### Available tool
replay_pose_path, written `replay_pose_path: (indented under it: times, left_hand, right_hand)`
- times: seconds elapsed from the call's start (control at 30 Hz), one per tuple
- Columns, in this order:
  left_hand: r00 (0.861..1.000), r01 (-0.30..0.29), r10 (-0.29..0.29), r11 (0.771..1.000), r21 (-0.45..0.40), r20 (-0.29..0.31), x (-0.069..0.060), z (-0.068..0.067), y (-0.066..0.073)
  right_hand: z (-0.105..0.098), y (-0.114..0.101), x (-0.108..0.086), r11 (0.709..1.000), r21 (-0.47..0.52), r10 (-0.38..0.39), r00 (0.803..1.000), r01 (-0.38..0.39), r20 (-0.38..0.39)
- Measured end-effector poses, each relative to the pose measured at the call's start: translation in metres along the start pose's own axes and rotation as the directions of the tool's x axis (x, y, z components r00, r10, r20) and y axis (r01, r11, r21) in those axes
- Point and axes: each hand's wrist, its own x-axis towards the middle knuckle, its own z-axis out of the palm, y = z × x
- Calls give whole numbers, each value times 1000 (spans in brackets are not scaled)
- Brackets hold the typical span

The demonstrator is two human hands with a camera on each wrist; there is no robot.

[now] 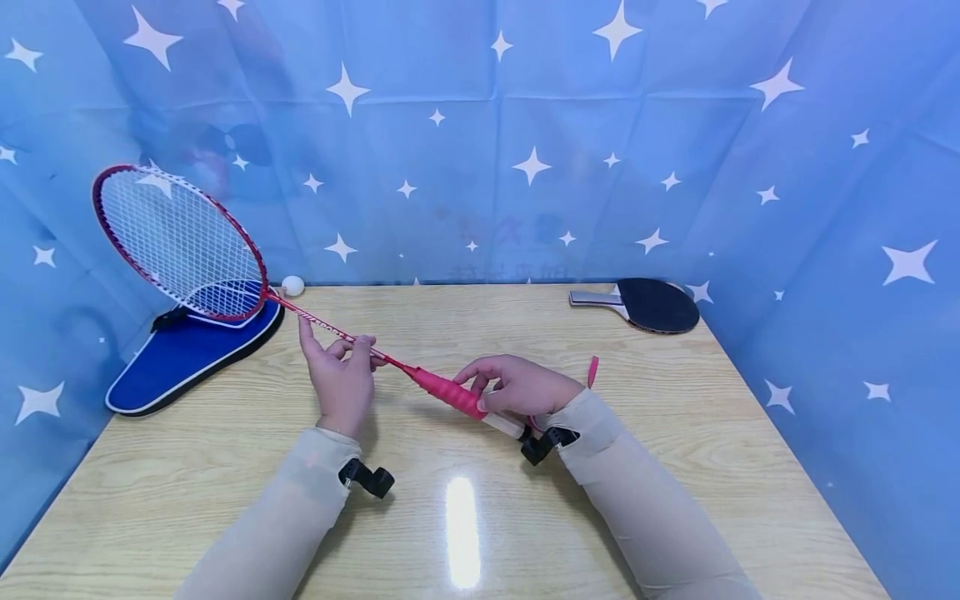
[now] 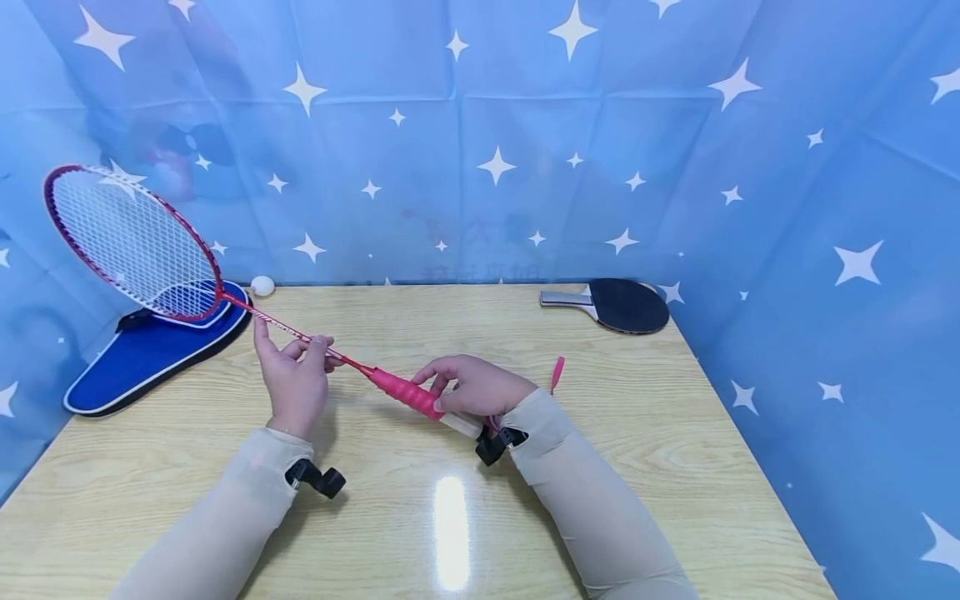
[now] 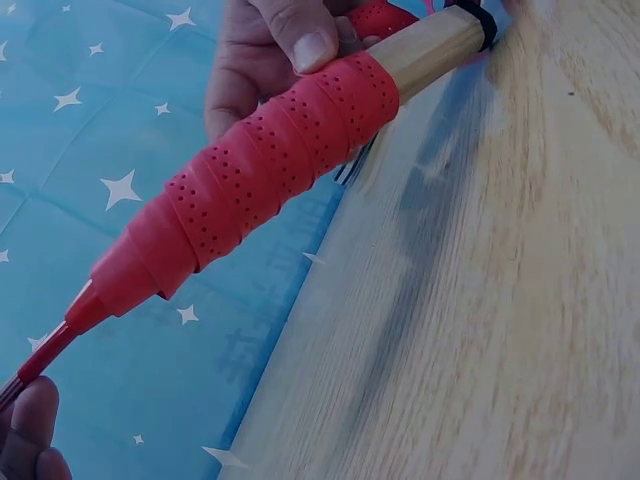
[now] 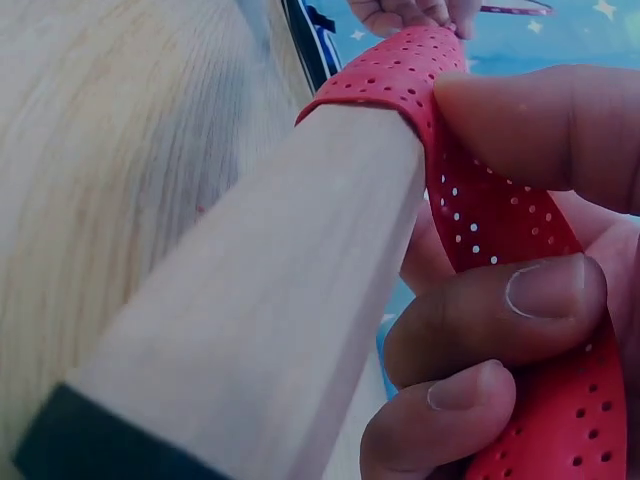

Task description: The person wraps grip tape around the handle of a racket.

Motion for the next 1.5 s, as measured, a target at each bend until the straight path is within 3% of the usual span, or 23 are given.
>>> replay_pose_path:
  times: [0.27, 0.73, 1.5]
  left_hand:
    - [1000, 20, -20, 999, 25, 9, -1, -1, 1]
    - [999, 31, -32, 998, 56, 5, 0, -4, 0]
    - [998, 52, -53, 998, 48, 26, 2, -5, 1]
  right_hand:
    - [-2, -2, -1, 997, 69, 30, 999, -33, 44]
    - [-5, 1, -2, 999, 36, 26, 998, -27, 49]
    - [-4, 3, 2, 997, 71, 31, 998, -35, 57]
